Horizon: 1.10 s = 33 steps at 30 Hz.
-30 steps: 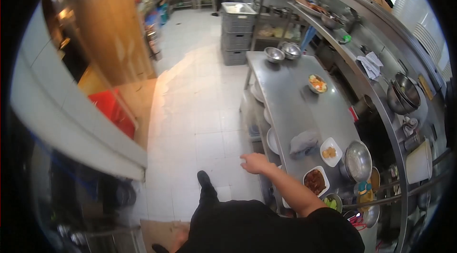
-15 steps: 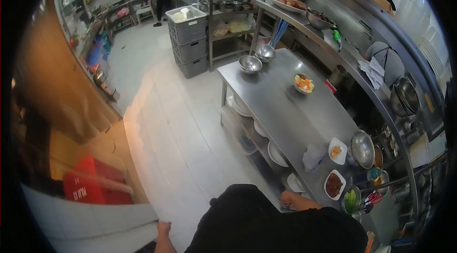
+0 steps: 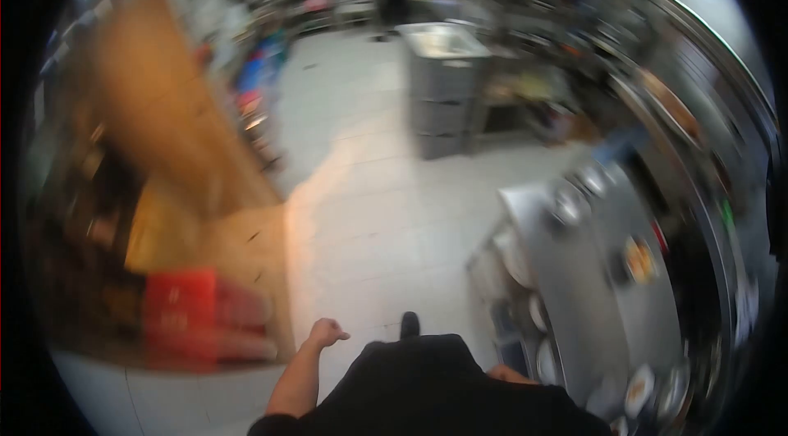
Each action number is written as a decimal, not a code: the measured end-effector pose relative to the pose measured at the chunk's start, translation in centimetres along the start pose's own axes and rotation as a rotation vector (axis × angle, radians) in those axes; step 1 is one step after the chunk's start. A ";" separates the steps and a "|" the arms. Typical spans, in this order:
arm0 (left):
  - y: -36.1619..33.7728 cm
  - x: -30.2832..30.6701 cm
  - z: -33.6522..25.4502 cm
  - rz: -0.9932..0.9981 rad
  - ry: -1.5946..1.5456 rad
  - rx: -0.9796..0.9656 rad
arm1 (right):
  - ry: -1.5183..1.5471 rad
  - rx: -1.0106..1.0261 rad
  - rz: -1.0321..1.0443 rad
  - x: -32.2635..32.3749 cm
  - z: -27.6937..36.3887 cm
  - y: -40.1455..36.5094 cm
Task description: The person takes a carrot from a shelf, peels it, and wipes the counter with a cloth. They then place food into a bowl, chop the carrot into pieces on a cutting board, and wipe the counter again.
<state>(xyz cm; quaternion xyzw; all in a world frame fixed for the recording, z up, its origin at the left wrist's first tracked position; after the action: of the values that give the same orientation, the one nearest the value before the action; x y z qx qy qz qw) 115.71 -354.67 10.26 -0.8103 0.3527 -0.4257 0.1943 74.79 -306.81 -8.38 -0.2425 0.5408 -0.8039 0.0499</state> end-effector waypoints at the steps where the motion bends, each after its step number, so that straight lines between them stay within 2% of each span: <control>1: -0.4 1.0 1.8 -0.022 0.022 0.068 | -0.090 0.062 0.000 1.9 0.0 2.8; 3: -0.6 2.7 5.4 -0.044 0.064 0.192 | 0.148 -0.254 0.028 9.3 6.9 4.3; 5: -2.0 3.6 9.5 -0.086 0.048 0.414 | -0.101 -0.053 0.059 19.6 16.4 6.3; 6: -2.3 3.1 11.4 -0.081 0.043 0.515 | 0.059 -0.109 0.006 23.2 19.1 8.4; 9: -2.1 0.1 19.2 -0.054 -0.013 0.675 | -0.134 0.047 -0.113 34.5 31.4 12.8; 11: -2.5 -0.1 19.4 0.142 -0.284 0.878 | -0.220 0.155 -0.212 41.3 38.7 16.0; 13: 0.1 0.2 21.2 0.229 -0.369 0.927 | -0.226 0.227 -0.316 46.5 45.1 16.8; 14: 2.2 2.0 21.1 0.193 -0.310 0.888 | -0.234 0.238 -0.373 48.8 48.6 17.3; 15: 5.0 4.1 20.9 0.002 -0.282 0.771 | -0.206 0.242 -0.392 50.5 52.2 17.7; 16: 8.2 6.3 20.1 -0.064 -0.174 0.704 | -0.174 0.238 -0.410 51.8 55.1 18.0; 18: 14.2 11.2 17.1 -0.201 0.064 0.589 | -0.063 0.201 -0.419 53.4 58.4 18.2; 20: 24.0 17.0 13.4 0.217 0.010 0.548 | 0.031 0.134 -0.332 53.0 60.4 19.3; 22: 34.7 23.4 7.5 0.214 0.256 0.100 | 0.032 0.095 -0.234 52.6 62.3 20.1; 24: 43.1 30.0 1.3 -0.048 0.250 0.180 | 0.002 0.065 -0.168 52.1 63.3 20.9; 26: 49.4 36.1 -7.5 -0.018 0.301 0.028 | 0.068 0.002 -0.161 51.6 62.1 21.9; 28: 52.9 42.2 -16.6 -0.029 0.166 -0.026 | 0.167 -0.078 -0.147 50.6 60.3 23.4; 29: 54.5 44.7 -20.3 -0.032 0.198 -0.089 | 0.232 -0.132 -0.136 50.0 59.0 24.3; 30: 56.3 46.7 -23.2 -0.039 0.225 -0.147 | 0.232 -0.177 -0.094 49.4 57.8 25.1; 33: 63.1 51.4 -27.4 -0.073 0.282 -0.100 | 0.205 -0.299 0.030 49.3 55.0 28.7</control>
<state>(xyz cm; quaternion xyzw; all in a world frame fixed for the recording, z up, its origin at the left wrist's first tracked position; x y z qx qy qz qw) 87.38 -435.63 15.31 -0.7636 0.3675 -0.5238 0.0867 50.71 -381.93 -1.10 -0.1559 0.6602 -0.7341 -0.0303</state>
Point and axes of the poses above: each hand's wrist, its own y-axis towards the middle knuckle, its own x-axis out of the back of the hand, z = x × y, the point moved 4 cm from there along y, towards the middle knuckle, and after that the axes turned 9 degrees about -y, right-handed, at the moved point
